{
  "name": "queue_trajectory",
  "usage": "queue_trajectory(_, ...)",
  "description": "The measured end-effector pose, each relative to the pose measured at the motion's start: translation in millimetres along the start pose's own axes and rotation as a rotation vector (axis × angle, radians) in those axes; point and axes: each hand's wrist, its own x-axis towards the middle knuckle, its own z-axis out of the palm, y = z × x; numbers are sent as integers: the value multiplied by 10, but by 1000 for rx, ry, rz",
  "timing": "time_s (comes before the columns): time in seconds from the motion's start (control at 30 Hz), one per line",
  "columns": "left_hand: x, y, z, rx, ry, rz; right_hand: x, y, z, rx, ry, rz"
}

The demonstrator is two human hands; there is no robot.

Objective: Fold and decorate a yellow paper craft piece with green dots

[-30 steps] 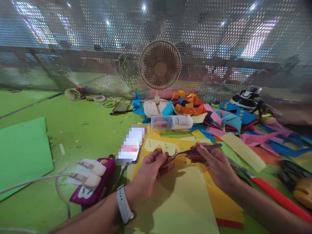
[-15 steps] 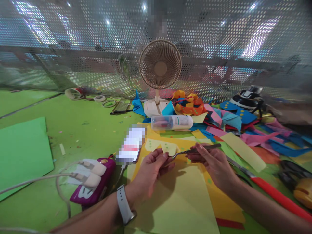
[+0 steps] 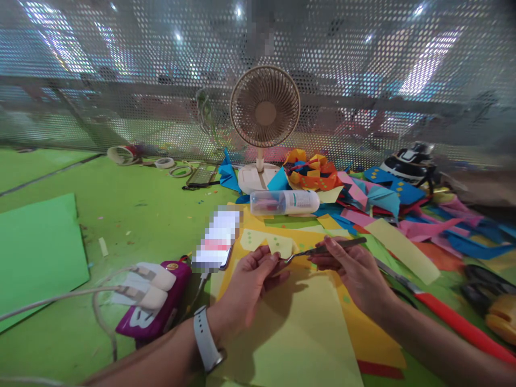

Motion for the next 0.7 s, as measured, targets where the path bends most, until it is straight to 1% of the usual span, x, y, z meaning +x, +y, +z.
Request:
queue_trajectory(0.23, -11, 2, 8, 30, 3, 10, -9, -1, -16, -4, -2, 2)
queue_trajectory(0.53, -17, 16, 17, 94, -49, 62, -17, -37, 0, -7, 18, -2)
queue_trajectory(0.7, -28, 19, 29, 117, -60, 61, -20, -86, -9, 7, 45, -21)
